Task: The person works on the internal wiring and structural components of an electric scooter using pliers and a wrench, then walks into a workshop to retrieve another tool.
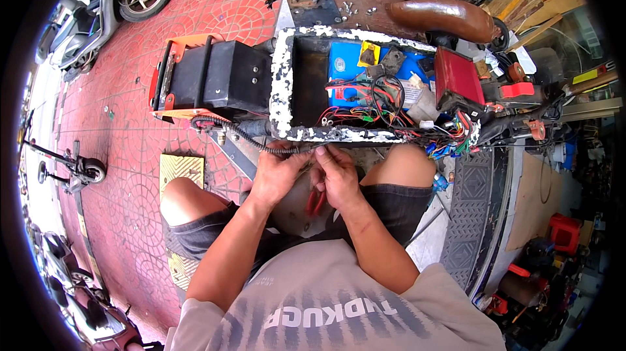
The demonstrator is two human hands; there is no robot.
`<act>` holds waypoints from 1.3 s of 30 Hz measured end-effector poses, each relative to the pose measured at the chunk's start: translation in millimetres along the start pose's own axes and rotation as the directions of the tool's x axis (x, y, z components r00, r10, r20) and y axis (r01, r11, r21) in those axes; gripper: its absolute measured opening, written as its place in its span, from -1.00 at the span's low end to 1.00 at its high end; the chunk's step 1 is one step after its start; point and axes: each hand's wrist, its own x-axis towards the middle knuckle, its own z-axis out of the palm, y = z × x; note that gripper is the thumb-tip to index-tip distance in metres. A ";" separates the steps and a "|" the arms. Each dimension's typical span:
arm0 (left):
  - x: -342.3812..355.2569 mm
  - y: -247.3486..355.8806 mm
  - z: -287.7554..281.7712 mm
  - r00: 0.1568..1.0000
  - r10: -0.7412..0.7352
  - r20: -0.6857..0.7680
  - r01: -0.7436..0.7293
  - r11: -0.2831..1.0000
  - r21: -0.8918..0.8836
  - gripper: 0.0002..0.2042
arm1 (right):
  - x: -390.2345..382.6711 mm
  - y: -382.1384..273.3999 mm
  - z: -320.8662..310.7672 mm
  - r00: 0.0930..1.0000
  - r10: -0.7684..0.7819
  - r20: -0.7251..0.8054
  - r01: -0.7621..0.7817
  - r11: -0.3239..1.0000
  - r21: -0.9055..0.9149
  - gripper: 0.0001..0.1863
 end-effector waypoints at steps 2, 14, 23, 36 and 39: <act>-3.0 8.1 -0.2 0.999 -0.002 0.048 0.002 1.000 0.007 -0.88 | -3.0 3.4 3.3 0.999 -0.003 -0.047 0.004 1.000 0.014 -0.70; -21.9 12.8 0.1 0.986 -0.119 0.120 0.121 0.993 -0.012 -0.89 | -74.1 9.5 13.4 0.993 -0.064 -0.104 0.034 0.962 -0.270 -0.69; -41.0 10.8 -11.2 0.977 0.060 0.205 -0.138 0.910 0.391 -0.87 | -58.8 -6.8 12.0 0.978 -0.141 -0.154 0.131 0.989 -0.074 -0.86; -102.7 8.5 -28.7 0.678 0.365 0.638 -0.700 0.586 0.408 -0.75 | -64.4 -90.2 14.9 0.943 -0.243 0.227 0.327 0.803 -0.498 -0.80; -128.5 15.4 -29.5 0.675 0.419 0.608 -0.674 0.685 0.277 -0.70 | -49.6 -62.1 28.1 0.984 -0.004 0.179 0.086 0.887 -0.454 -0.77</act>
